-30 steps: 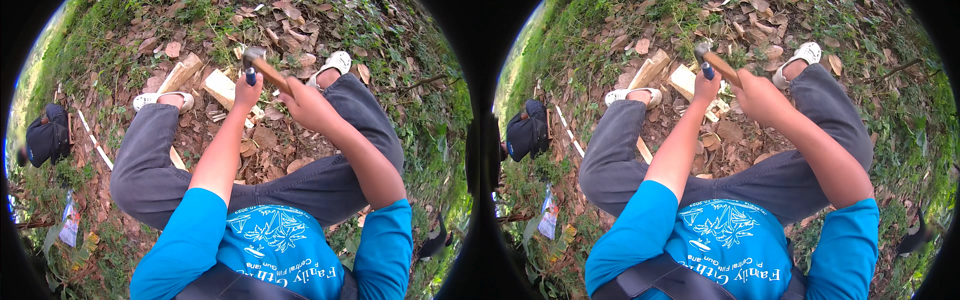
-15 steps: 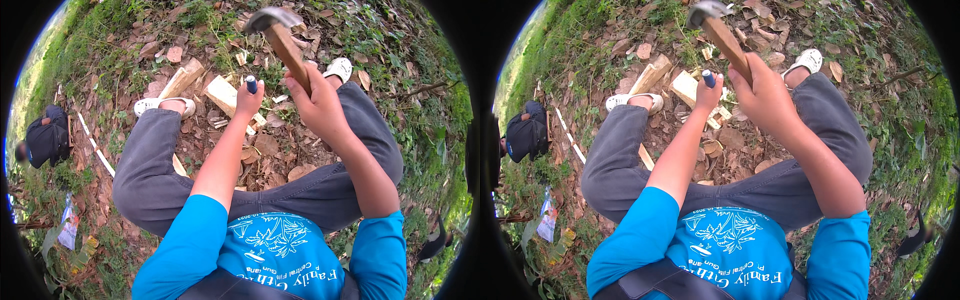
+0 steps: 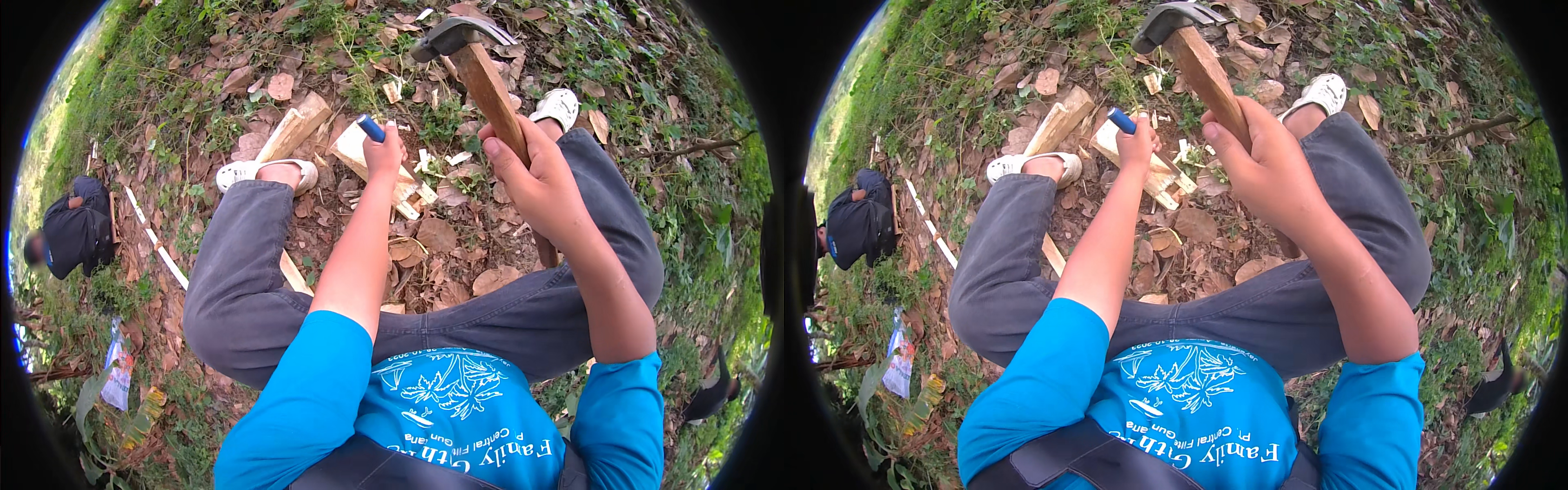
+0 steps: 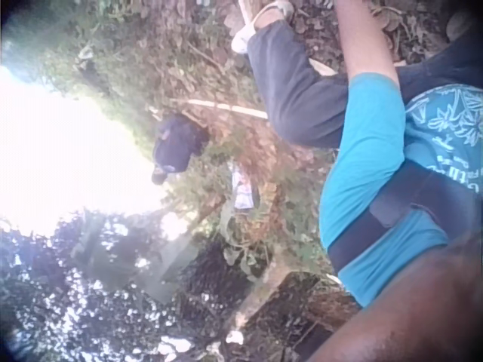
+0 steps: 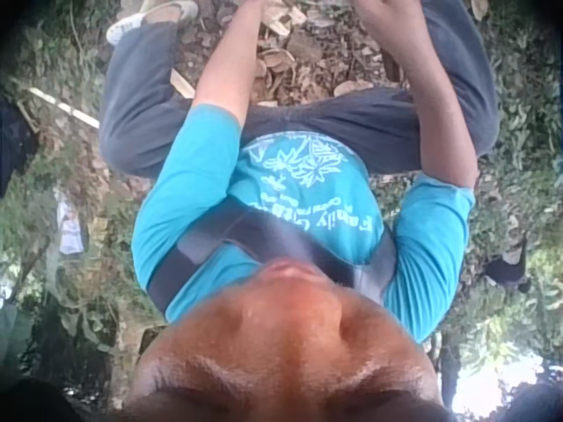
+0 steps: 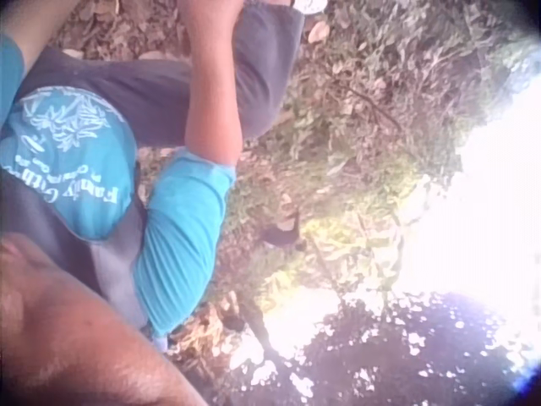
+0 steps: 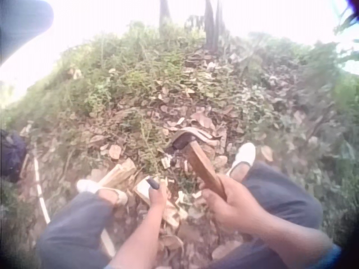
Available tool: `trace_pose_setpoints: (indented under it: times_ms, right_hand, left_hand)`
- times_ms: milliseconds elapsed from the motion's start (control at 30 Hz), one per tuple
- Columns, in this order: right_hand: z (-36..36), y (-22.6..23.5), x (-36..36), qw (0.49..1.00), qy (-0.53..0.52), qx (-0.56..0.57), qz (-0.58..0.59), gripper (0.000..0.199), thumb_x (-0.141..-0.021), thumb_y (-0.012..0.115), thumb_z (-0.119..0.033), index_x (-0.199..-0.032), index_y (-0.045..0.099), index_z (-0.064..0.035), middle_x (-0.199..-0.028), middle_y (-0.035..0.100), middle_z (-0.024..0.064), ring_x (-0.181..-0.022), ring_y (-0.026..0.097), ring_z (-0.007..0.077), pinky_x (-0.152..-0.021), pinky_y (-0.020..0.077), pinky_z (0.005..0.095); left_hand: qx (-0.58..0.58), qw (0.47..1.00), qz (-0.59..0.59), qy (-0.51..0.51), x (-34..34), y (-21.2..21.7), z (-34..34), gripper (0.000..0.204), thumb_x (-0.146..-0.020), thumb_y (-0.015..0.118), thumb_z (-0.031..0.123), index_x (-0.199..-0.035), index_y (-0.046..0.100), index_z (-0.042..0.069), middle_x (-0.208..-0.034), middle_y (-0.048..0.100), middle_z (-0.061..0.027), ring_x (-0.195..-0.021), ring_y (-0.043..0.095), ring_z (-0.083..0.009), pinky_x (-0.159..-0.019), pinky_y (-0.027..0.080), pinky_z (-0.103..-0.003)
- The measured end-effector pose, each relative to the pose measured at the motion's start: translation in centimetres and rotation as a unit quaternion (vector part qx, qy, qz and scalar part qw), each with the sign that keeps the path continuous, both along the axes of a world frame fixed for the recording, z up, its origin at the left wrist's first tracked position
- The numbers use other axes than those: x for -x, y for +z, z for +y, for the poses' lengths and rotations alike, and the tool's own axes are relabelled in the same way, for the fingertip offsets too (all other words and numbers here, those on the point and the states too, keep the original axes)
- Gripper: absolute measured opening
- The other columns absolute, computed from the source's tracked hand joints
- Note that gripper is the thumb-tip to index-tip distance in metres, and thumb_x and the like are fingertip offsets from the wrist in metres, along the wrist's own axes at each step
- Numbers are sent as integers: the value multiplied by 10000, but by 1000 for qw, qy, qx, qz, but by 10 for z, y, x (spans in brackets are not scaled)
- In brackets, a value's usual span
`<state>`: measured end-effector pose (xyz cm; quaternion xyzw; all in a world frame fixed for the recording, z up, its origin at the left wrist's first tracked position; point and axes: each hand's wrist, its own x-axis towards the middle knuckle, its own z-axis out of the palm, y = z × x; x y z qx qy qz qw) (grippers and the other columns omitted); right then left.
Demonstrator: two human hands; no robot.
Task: The person sits cross-legged on the ground and uses a hammer and a chisel to carve a small block of wood. They repeatedly strike the chisel to remove wood shavings and shape the block, occasionally adjusting the wood's position.
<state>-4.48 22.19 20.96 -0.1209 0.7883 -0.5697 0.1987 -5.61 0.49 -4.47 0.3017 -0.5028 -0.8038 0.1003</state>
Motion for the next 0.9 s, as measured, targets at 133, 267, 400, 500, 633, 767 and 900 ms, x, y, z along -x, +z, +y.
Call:
trace_pose_setpoints:
  times_ms: [133,267,400,500,633,767,900]
  right_hand:
    - [4,2,5,997,3,-3,-74,238,-1038,616,-229,-1159,612,-24,-799,562,-11,-693,513,71,-618,433,277]
    - [16,-11,1,996,5,18,-84,246,-1066,593,-247,-1204,569,-45,-750,442,-87,-562,385,-5,-475,321,185]
    - [17,1,-1,994,13,10,-108,268,-1040,612,-247,-1174,622,-15,-835,580,-9,-739,519,66,-663,445,268]
    - [19,4,-5,995,24,9,-94,281,-1040,612,-248,-1181,620,-5,-873,600,8,-776,543,78,-696,462,277]
    - [22,-5,-10,997,34,17,-60,289,-1038,613,-245,-1189,618,1,-941,637,46,-857,581,96,-766,484,290]
    - [24,-8,-11,998,34,14,-47,291,-1036,611,-241,-1193,616,3,-966,656,65,-887,592,99,-793,489,295]
    - [26,-8,-12,996,41,6,-76,286,-1037,607,-238,-1198,616,-1,-956,657,55,-872,588,94,-785,488,292]
  left_hand:
    - [-32,997,-60,25,-22,-18,-11,285,-1020,607,190,-832,406,118,-570,414,17,-420,407,-106,-416,363,-298]
    - [-73,996,58,5,-9,20,-5,319,-1028,597,165,-787,390,133,-586,395,28,-456,398,-102,-465,366,-291]
    - [5,995,100,-26,-3,41,-9,323,-1021,642,211,-790,434,123,-585,414,38,-466,391,-80,-463,368,-274]
    - [59,994,81,-33,-8,39,0,368,-1004,699,328,-806,486,102,-584,468,25,-471,436,-75,-451,372,-261]
    - [101,992,76,-25,-18,30,15,372,-1005,694,353,-805,515,96,-593,511,17,-482,482,-79,-457,391,-252]
    - [139,986,82,-41,-16,29,22,384,-1018,678,341,-774,505,101,-597,501,28,-491,469,-73,-469,392,-254]
    - [209,970,108,-67,-12,22,22,398,-1030,662,337,-778,460,105,-595,461,33,-503,441,-72,-489,397,-258]
